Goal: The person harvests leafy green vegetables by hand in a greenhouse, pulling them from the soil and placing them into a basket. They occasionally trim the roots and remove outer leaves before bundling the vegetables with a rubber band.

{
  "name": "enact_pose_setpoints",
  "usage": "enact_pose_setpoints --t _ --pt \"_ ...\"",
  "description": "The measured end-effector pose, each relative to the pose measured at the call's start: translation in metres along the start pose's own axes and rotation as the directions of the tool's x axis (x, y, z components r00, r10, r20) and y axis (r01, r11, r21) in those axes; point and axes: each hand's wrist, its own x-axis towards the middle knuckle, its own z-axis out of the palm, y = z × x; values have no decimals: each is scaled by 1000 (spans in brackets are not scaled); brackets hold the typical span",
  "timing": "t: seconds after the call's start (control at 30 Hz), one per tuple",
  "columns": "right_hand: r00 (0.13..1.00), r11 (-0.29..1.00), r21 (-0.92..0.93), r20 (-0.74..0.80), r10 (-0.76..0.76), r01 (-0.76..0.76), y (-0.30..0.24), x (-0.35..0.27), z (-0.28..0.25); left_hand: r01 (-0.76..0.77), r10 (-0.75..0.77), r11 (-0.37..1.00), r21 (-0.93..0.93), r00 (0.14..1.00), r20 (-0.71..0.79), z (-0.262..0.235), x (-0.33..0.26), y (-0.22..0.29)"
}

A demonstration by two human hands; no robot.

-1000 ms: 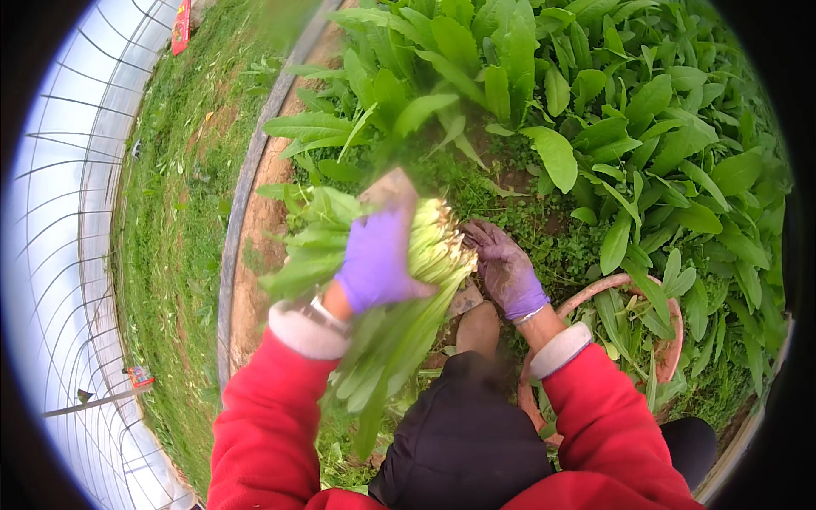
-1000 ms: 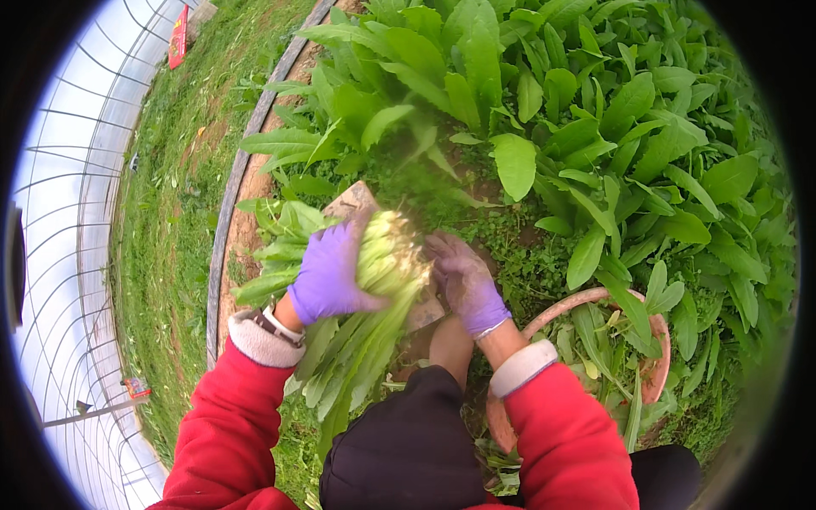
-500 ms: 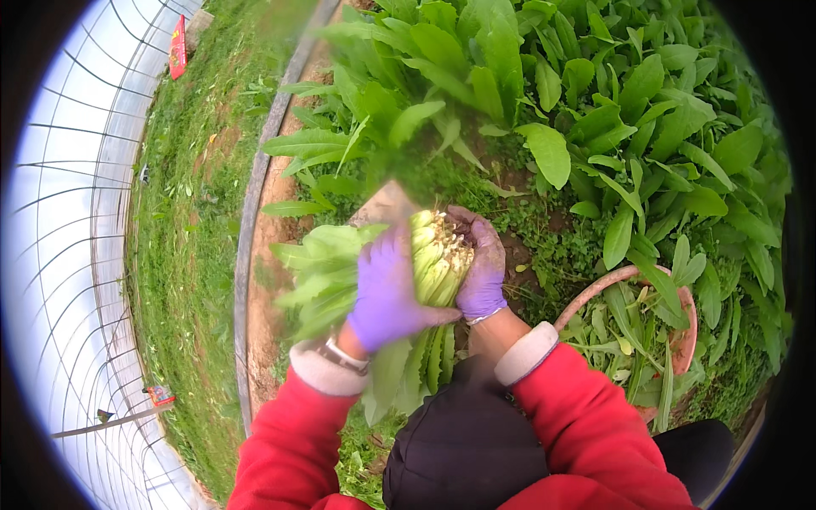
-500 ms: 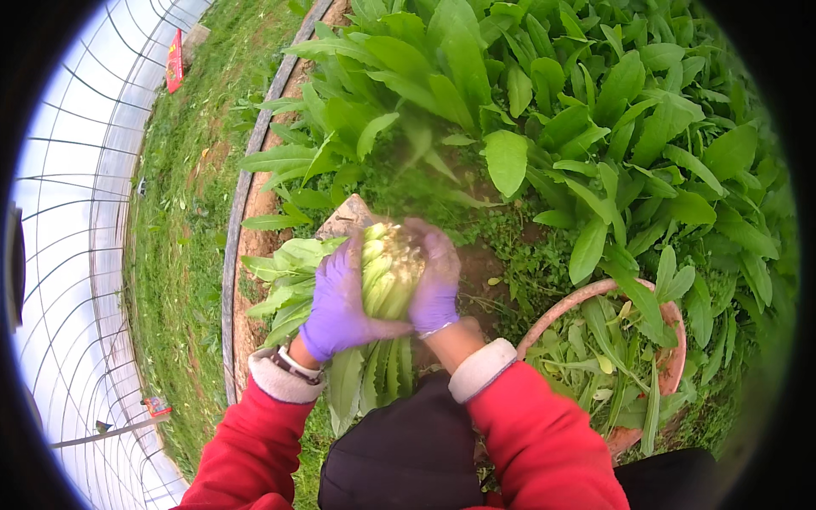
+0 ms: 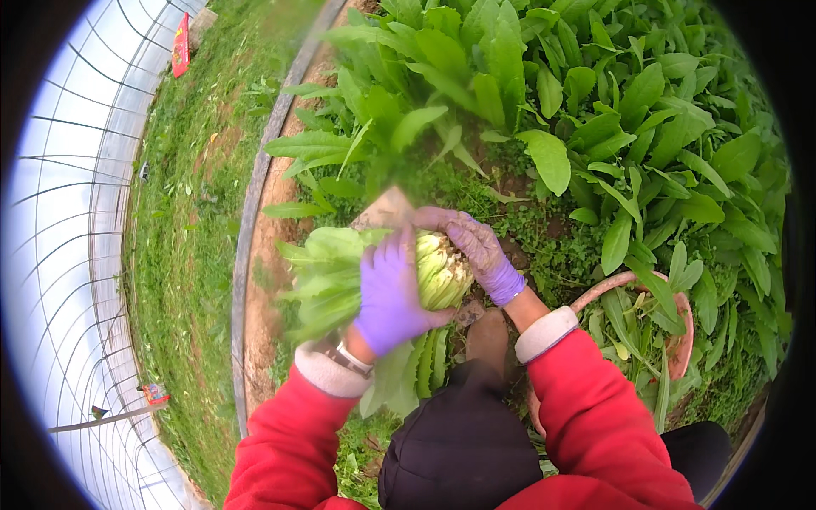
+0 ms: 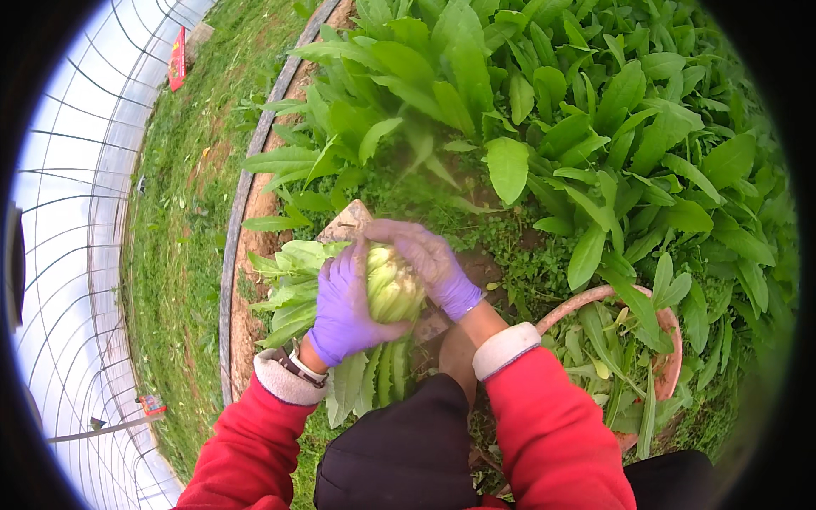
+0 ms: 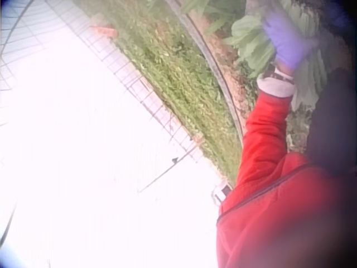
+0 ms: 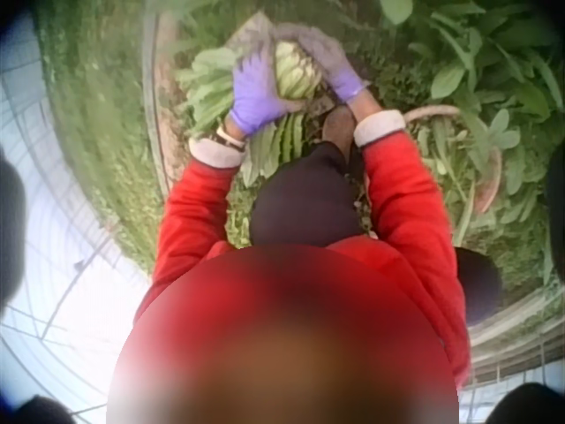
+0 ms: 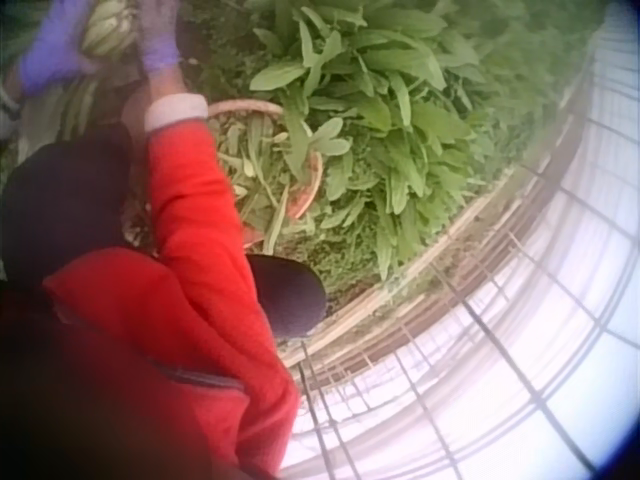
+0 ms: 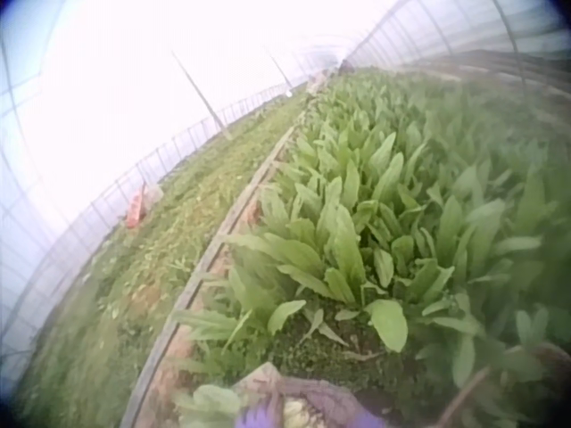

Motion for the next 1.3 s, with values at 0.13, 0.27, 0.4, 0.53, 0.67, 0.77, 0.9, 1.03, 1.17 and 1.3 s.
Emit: enact_pose_setpoints --t 0.13,0.27,0.4,0.53,0.67,0.77,0.9,1.03,1.17,1.3 --pt "995 994 -39 -37 97 -98 -2 -1 1 -22 22 1000 17 1000 -2 1 3 -2" --pt "985 987 12 -61 159 -159 -4 -3 4 -35 36 999 -10 997 73 -2 10 -6" --pt "979 977 154 -118 168 -149 -2 -4 2 -38 40 999 -26 998 53 -4 11 -6" --pt "936 785 579 -101 336 -219 1 -9 -1 61 -65 997 44 994 90 -3 5 -7" --pt "887 755 639 -252 387 -147 11 -21 17 50 -42 996 -76 994 97 -2 8 -11" --pt "901 783 616 -291 323 -81 18 -21 27 7 -5 995 -103 1000 25 -5 15 -11" --pt "875 612 783 -369 312 112 22 -13 27 -88 87 989 -121 996 -12 -17 29 -6" --pt "829 610 777 -437 348 154 21 -8 26 -105 102 994 34 991 80 -20 42 -4" --pt "818 841 538 -506 274 52 15 -7 17 -105 110 993 -49 987 114 -10 56 -11" --pt "910 935 356 -383 156 -11 0 -13 -1 -90 106 990 -108 983 151 -5 57 -17"
